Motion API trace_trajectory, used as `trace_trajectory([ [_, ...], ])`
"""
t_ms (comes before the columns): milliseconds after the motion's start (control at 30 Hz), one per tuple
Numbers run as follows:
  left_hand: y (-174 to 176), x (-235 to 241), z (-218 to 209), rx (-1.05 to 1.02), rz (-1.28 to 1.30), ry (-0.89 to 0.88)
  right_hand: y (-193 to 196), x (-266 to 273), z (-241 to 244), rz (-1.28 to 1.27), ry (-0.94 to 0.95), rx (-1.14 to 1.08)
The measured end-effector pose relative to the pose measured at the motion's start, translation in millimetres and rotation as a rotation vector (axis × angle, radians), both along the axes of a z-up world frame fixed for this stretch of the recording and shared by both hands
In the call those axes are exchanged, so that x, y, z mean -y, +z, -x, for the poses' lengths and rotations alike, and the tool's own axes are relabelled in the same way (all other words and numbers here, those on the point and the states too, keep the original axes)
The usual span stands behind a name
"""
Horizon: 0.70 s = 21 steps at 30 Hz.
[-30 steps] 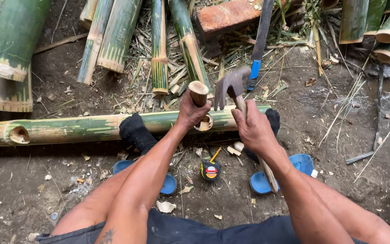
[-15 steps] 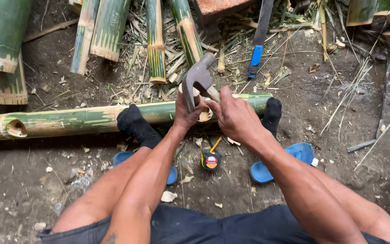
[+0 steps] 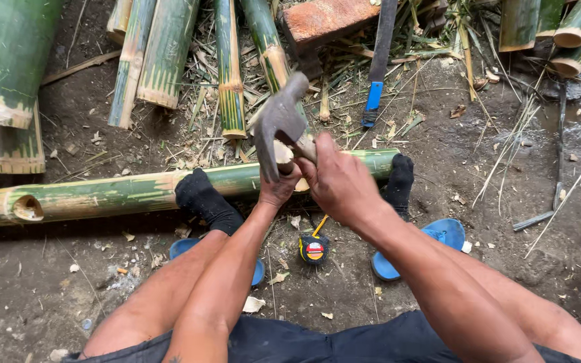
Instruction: The person sits on the ground and uses a hammer and chisel to carve a hole into a bamboo stalk. They repeatedly strike the chisel to remove material and occasionally test the fit of a smaller bamboo piece into the carved opening.
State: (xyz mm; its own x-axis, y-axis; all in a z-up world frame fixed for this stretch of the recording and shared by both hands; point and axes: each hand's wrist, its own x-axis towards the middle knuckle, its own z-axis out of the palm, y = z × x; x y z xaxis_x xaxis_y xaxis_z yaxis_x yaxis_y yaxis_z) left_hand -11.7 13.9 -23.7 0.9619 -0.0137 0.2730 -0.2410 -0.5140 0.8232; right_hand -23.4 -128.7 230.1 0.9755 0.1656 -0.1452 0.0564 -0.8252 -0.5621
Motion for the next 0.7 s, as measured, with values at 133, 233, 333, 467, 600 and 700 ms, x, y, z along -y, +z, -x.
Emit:
trace_trajectory([
  [133,6,-1,5,-0.16,0.36,-0.056,-4,-7,-10,0.163,0.146,-0.064],
  [233,8,-2,14,-0.191,0.357,-0.087,-10,-3,2,0.111,0.144,-0.08],
  [333,5,5,4,-0.036,0.139,-0.024,-20,8,7,0.018,0.088,0.024],
  [467,9,-3,16,-0.344,0.372,-0.081,-42,0,19,0.132,0.072,-0.107],
  [600,23,10,-3,-0.383,0.538,-0.227,-51,8,15,0.18,0.065,-0.178],
  [700,27,28,-23,-0.493,0.554,-0.387,-45,24,21,0.128,0.008,-0.061],
])
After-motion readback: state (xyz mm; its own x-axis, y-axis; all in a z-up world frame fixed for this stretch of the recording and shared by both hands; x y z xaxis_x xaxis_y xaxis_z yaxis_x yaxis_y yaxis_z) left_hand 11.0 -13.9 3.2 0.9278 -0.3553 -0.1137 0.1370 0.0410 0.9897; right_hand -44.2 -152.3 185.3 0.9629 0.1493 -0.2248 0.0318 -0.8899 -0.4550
